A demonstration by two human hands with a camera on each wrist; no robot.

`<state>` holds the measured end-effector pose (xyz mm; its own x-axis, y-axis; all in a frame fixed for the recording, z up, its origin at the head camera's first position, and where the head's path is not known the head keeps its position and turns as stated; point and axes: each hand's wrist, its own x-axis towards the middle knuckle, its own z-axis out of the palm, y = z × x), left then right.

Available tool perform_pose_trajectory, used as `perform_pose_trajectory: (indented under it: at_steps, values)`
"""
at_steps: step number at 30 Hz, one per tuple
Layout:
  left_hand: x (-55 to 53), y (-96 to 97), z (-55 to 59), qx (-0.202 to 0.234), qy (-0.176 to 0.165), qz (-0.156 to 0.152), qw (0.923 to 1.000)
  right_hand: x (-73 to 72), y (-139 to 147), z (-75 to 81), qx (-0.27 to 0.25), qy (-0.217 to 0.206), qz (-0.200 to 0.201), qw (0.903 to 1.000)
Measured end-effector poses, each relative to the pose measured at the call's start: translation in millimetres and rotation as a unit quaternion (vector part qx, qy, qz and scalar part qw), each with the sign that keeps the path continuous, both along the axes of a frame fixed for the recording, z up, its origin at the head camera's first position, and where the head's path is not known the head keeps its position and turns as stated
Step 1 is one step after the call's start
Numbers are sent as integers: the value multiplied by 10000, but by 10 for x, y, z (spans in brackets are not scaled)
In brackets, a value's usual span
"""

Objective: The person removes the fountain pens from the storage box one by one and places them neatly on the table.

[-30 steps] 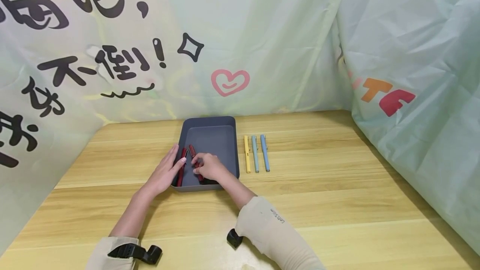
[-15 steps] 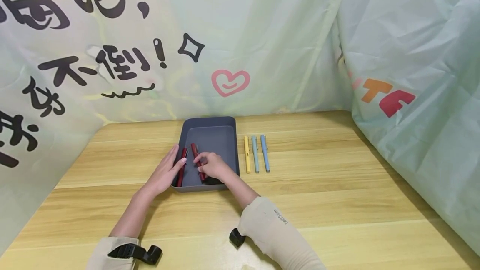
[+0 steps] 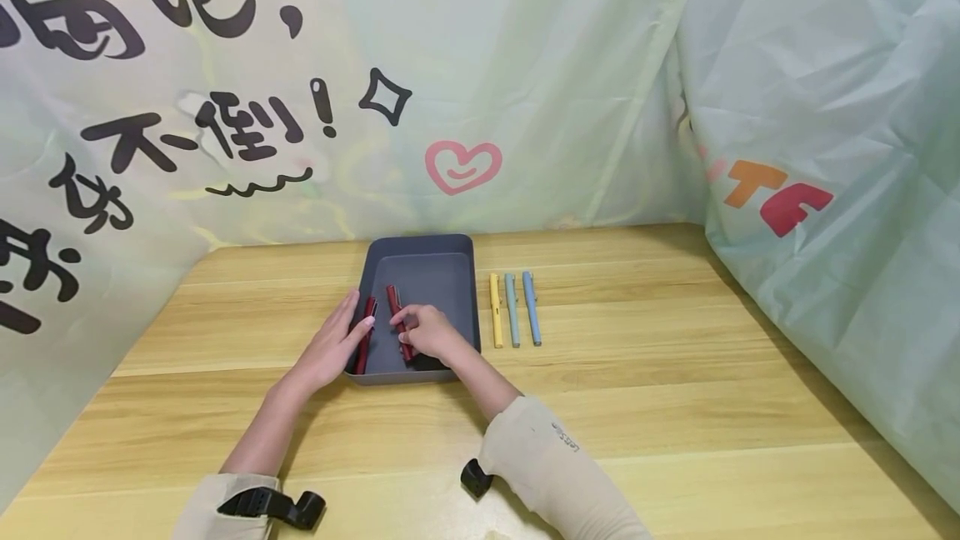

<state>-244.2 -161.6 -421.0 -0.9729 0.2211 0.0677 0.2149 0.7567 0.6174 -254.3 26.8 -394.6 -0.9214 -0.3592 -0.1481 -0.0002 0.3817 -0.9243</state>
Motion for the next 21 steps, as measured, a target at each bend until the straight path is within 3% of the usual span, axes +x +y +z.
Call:
perform_pose_trajectory:
  at_steps: [21]
  values:
    - [6,17,14,31,-17,32,10000,73,245,152,-76,171,-90,9998]
